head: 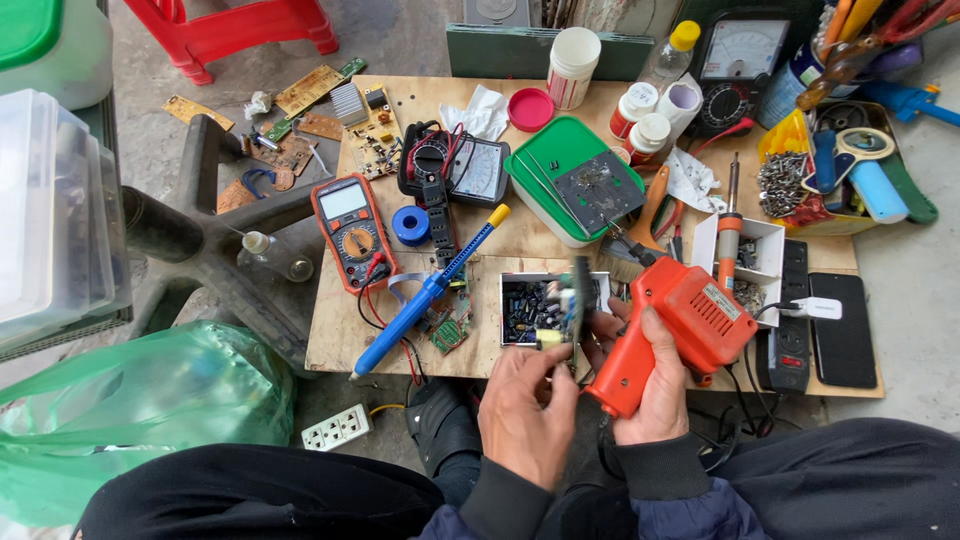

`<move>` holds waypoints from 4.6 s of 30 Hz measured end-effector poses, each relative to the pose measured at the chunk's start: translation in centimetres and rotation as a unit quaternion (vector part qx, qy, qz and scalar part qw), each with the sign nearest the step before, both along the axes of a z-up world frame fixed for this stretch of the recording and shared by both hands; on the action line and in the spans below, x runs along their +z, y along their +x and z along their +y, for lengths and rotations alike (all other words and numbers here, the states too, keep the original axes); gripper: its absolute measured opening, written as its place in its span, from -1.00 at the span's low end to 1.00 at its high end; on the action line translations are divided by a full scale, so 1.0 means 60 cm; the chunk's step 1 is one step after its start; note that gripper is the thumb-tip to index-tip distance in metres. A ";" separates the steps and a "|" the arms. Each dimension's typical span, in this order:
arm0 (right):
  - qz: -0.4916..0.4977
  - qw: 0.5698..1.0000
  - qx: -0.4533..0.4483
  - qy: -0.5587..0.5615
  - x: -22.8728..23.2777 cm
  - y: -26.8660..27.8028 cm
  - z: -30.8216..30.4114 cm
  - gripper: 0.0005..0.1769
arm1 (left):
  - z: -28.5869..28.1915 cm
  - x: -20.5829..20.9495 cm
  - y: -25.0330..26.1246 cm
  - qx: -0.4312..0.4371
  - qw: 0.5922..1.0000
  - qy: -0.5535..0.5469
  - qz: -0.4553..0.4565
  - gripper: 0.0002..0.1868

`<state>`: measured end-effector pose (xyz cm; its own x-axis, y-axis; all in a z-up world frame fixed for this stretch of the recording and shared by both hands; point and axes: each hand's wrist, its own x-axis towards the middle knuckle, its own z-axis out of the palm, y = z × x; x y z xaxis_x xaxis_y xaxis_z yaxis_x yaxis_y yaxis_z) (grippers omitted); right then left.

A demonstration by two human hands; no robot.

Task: The person uses a heat gun and a blue air blower to work on a green circuit board. They then use a soldering iron to solder components on the board. Finally, they open a green container and use tweezers to pick up small parts.

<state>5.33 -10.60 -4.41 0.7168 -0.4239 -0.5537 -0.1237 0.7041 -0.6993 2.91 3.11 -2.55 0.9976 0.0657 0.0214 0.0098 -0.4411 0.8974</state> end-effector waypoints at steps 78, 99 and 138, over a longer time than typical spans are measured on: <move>0.014 0.989 -0.055 -0.133 0.000 0.013 -0.004 -0.44 | 0.081 -0.273 0.288 -0.153 0.967 0.092 0.179 -0.60; 0.021 0.990 -0.029 -0.137 0.033 0.000 0.002 -0.40 | 0.117 -0.313 0.191 0.036 0.903 -0.263 0.339 -0.80; 0.039 0.986 -0.019 -0.158 -0.037 -0.025 0.059 -0.39 | 0.106 -0.267 0.169 0.023 0.931 -0.222 0.288 -0.72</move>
